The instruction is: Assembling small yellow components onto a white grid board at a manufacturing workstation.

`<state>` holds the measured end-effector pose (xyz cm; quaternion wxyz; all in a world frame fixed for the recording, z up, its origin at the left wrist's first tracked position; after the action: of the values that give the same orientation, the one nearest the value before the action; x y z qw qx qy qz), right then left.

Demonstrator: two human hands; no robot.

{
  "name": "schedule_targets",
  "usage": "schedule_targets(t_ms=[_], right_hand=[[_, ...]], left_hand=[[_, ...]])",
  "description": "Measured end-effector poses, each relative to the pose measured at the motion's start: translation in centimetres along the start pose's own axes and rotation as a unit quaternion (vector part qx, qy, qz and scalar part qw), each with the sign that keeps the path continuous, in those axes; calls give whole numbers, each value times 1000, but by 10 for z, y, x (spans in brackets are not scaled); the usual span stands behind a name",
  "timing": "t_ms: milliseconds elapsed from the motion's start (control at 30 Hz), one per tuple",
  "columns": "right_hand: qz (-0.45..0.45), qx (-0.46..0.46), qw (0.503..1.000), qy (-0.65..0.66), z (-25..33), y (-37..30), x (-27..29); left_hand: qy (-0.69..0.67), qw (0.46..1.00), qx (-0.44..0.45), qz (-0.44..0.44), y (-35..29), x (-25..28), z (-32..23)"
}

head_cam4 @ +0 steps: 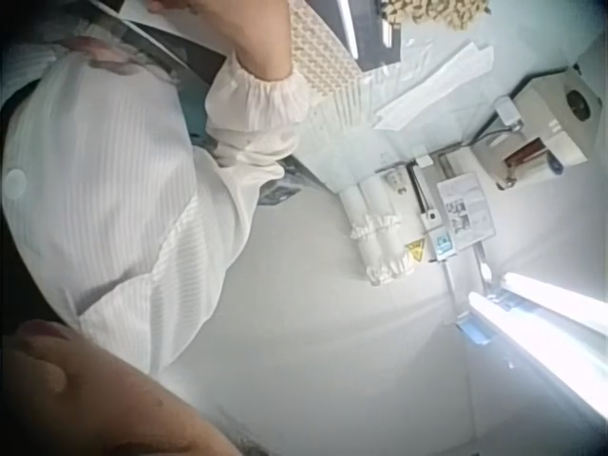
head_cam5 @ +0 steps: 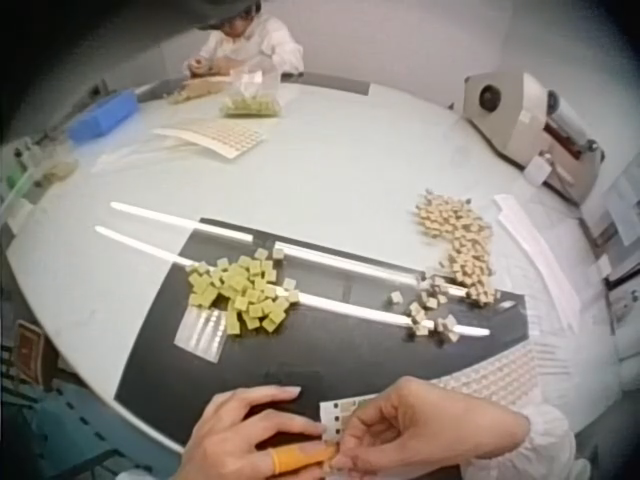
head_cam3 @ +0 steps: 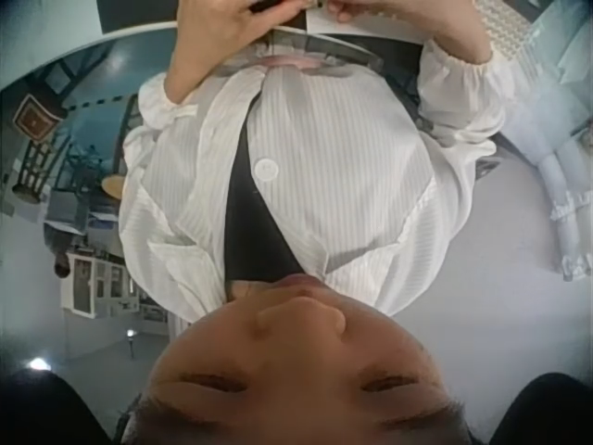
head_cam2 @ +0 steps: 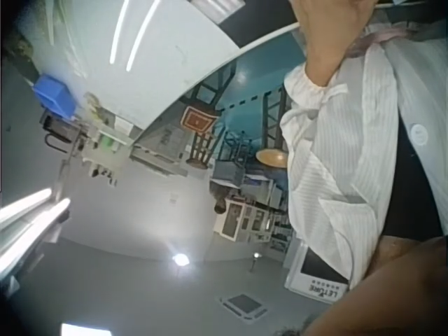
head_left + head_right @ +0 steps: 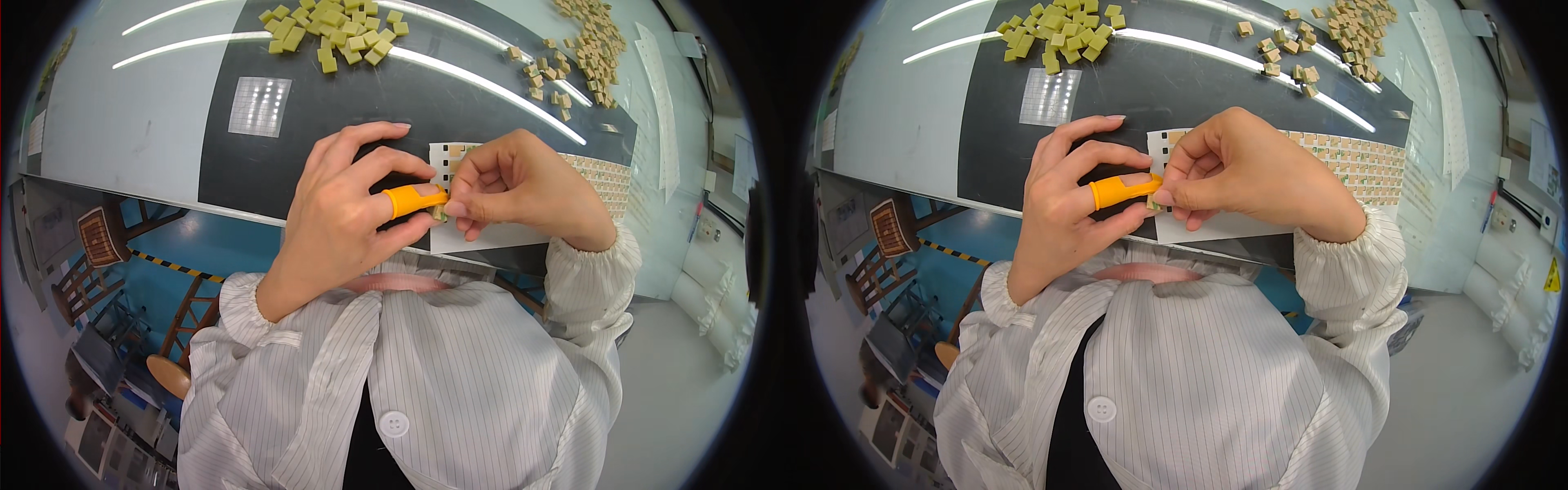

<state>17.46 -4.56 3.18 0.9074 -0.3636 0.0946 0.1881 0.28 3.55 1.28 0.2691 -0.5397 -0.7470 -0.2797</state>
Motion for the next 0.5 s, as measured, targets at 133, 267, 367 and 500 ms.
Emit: schedule_targets(t_ms=[133, 267, 367, 500], right_hand=[[-21, 25, 999, 6, -4, 1, -1], [-30, 16, 999, -9, -4, 0, -2], [-73, -20, 996, -44, 4, -3, -12], [-120, -46, 981, -148, -2, -4, -25]], left_hand=[[0, 1000, -1, 0, 0, 0, 0], [0, 1000, -3, -2, 0, 0, 0], [2, 1000, -4, -10, 0, -1, -1], [12, 1000, -1, -15, 0, -1, -1]])
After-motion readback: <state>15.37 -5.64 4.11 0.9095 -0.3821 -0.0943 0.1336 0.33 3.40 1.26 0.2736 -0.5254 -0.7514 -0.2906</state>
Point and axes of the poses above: each hand's wrist, its own y-axis towards the middle knuckle, its own x-axis out of the back of the hand, z = x × y, the point moved 3 cm from there along y, towards the middle knuckle, and after that the axes turned 14 degrees about z, right-handed, at the moved point
